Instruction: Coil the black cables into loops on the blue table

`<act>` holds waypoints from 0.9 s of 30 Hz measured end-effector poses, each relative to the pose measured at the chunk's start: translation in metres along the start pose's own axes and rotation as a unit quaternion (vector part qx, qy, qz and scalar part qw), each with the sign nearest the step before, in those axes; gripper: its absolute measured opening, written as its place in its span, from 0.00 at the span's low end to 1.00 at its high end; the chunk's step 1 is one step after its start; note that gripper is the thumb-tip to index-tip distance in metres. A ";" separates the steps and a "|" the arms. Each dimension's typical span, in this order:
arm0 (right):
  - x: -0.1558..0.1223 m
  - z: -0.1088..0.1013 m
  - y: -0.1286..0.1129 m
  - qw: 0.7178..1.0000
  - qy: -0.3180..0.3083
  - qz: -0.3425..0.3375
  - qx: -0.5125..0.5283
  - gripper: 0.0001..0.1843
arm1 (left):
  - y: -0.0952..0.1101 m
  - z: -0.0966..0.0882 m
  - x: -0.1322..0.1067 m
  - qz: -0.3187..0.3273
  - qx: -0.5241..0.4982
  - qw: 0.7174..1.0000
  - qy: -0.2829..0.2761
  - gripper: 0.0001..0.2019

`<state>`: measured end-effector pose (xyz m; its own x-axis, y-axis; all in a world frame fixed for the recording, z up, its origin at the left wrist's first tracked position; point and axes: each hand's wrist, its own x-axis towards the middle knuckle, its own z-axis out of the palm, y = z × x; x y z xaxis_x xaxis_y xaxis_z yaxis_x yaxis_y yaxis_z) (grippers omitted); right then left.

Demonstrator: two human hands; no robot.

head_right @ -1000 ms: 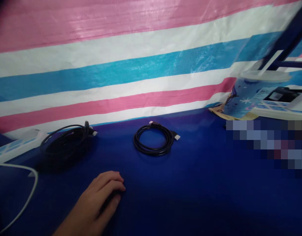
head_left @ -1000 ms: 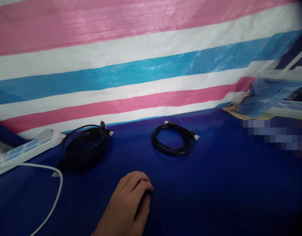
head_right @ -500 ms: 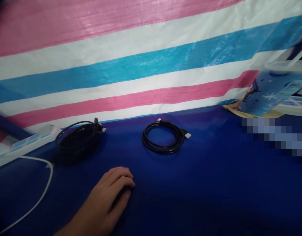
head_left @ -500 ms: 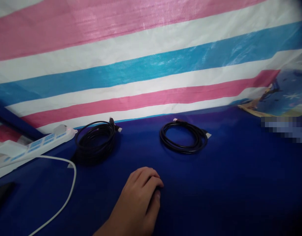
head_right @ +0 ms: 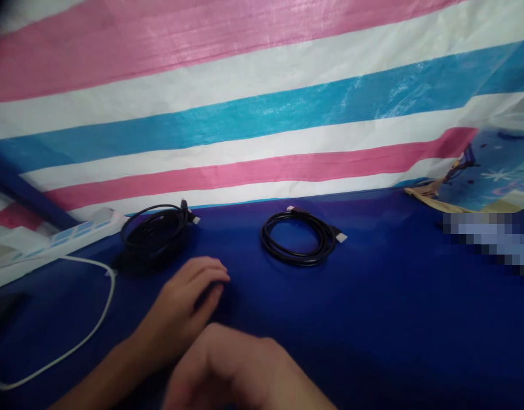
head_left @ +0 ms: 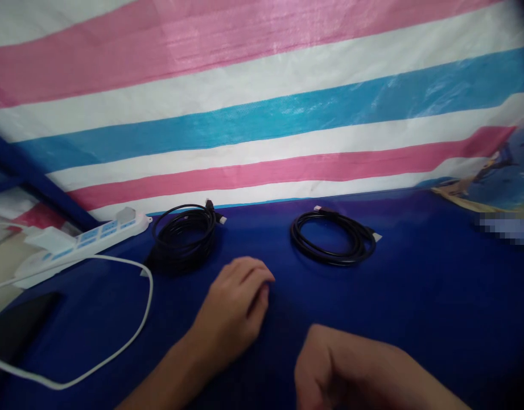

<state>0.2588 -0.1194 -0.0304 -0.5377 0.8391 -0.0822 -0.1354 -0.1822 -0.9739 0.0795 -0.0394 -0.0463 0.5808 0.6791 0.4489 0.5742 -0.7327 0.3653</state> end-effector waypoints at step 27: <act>-0.009 -0.046 0.000 0.981 0.174 -0.083 0.009 0.22 | 0.045 0.001 0.011 0.124 0.216 0.955 0.161 0.08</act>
<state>0.3022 -0.1031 -0.0391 -0.1907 0.9816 0.0078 -0.2134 -0.0337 -0.9764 0.1121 -0.0647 -0.0258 0.5617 0.3869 0.7313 0.6669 -0.7348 -0.1234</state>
